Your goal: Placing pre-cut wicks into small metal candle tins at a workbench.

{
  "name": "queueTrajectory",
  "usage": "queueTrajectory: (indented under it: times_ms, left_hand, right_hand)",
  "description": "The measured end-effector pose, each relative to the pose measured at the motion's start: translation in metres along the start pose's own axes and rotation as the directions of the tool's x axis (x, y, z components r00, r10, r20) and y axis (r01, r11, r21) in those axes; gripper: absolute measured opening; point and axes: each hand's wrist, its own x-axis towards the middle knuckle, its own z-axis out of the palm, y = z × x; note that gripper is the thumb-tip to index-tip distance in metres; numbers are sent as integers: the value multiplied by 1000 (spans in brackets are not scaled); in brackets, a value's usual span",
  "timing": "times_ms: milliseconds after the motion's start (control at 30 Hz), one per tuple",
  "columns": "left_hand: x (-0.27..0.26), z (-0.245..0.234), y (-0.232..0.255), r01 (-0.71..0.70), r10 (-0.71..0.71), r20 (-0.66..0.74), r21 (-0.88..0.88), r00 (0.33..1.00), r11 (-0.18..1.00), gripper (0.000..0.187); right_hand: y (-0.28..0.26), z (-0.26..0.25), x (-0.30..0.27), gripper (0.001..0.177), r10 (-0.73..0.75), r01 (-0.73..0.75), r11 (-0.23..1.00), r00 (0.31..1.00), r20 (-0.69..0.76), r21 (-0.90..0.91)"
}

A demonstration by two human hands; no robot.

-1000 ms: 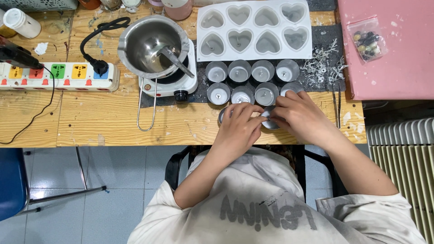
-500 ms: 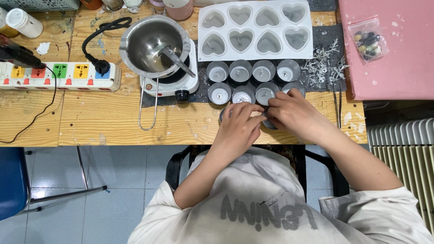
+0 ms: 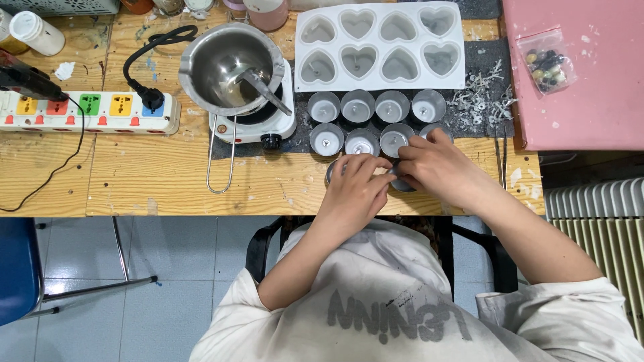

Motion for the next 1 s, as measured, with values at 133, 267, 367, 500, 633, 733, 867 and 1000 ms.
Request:
queueTrajectory:
  times_ms: [133, 267, 367, 500, 633, 733, 867, 1000]
  left_hand:
    - [0, -1, 0, 4, -4, -22, -3, 1000, 1000, 24]
    - [1, -1, 0, 2, -2, -10, 12, 1000, 1000, 24]
    - [1, 0, 0, 1, -1, 3, 34, 1000, 999, 23]
    - [1, 1, 0, 0, 0, 8, 33, 1000, 999, 24]
    - [1, 0, 1, -6, 6, 0, 49, 1000, 999, 22]
    - [1, -1, 2, 5, -4, -6, 45, 1000, 999, 22]
    - [1, -1, 2, 8, -8, 2, 66, 1000, 998, 22]
    - [2, -3, 1, 13, -11, -26, 67, 1000, 998, 21]
  right_hand:
    - [1, 0, 2, 12, -13, 13, 1000, 1000, 4, 10]
    - [1, -3, 3, 10, -23, 22, 999, 999, 28, 44]
    - [3, 0, 3, 9, -28, 26, 998, 999, 37, 61]
    - [6, 7, 3, 8, -27, 25, 998, 999, 42, 55]
    - [4, 3, 0, 10, -19, 18, 999, 1000, 23, 44]
    - [5, 4, -3, 12, -19, 19, 999, 1000, -5, 49]
    - [10, 2, -10, 18, -7, 9, 998, 1000, -28, 67]
    - [12, -24, -25, 25, 69, -55, 990, 992, -101, 133]
